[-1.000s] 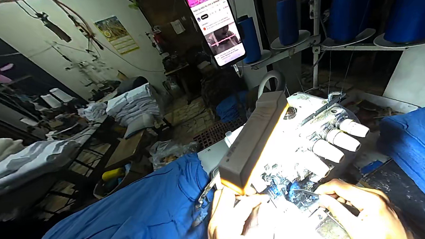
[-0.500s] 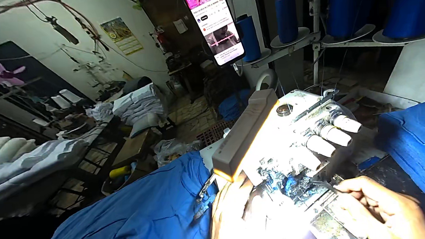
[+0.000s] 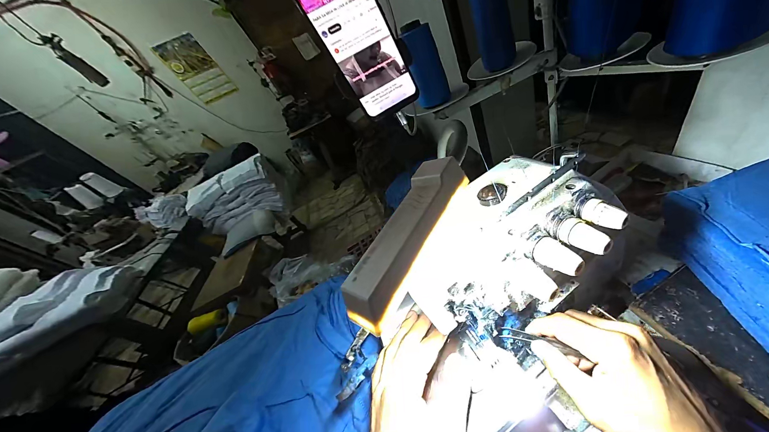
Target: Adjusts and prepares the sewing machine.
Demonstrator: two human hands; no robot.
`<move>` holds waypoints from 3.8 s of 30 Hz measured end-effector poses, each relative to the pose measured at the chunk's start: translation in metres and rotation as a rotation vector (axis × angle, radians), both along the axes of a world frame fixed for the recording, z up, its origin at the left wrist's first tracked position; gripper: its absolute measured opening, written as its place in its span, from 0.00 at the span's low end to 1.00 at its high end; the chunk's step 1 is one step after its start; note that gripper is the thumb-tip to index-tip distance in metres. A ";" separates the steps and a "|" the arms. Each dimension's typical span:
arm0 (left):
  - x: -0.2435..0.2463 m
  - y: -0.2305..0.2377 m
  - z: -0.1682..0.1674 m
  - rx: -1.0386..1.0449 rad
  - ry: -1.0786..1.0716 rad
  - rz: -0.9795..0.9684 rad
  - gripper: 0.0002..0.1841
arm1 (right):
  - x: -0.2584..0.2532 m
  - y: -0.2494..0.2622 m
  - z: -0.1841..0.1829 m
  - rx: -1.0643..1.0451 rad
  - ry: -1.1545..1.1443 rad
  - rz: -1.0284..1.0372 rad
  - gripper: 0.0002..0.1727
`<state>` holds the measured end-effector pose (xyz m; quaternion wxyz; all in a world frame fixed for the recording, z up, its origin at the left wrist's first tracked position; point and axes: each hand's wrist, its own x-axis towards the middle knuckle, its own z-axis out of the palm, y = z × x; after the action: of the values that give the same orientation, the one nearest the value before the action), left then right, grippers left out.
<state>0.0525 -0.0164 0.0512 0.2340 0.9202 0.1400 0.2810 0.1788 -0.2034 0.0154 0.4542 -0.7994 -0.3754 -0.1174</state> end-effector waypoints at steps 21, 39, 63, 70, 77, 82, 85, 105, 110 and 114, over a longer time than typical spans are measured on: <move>0.000 -0.001 0.004 -0.107 0.026 0.026 0.16 | -0.004 -0.012 -0.006 0.061 0.059 -0.026 0.12; 0.003 0.002 -0.008 -0.031 -0.040 0.047 0.15 | 0.012 0.009 -0.008 0.082 0.245 0.218 0.08; -0.003 -0.002 -0.011 0.050 -0.019 -0.007 0.20 | 0.010 -0.012 0.011 0.042 0.470 0.306 0.07; -0.002 -0.001 -0.008 0.082 0.045 -0.029 0.23 | 0.010 -0.014 0.017 -0.016 0.419 0.291 0.09; -0.001 -0.001 -0.007 0.087 0.037 -0.002 0.24 | -0.006 -0.019 0.015 0.002 0.114 0.171 0.11; -0.001 -0.002 -0.007 0.077 0.043 0.005 0.24 | 0.000 -0.012 0.012 -0.038 -0.025 0.178 0.11; 0.000 -0.001 -0.008 0.085 0.015 -0.001 0.24 | 0.006 -0.011 0.017 -0.089 -0.028 0.189 0.11; 0.000 0.000 -0.010 0.028 -0.040 -0.013 0.20 | 0.007 -0.009 0.034 -0.214 -0.157 0.157 0.11; 0.000 -0.001 -0.011 0.054 -0.004 0.040 0.24 | 0.012 -0.031 0.059 -0.361 -0.186 0.132 0.13; -0.002 -0.008 -0.016 0.150 -0.001 0.187 0.26 | -0.009 -0.038 0.063 -0.344 -0.135 0.124 0.14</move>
<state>0.0500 -0.0245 0.0356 0.1376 0.9178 0.2036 0.3119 0.1697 -0.2415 0.0780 0.2911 -0.8309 -0.4680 -0.0765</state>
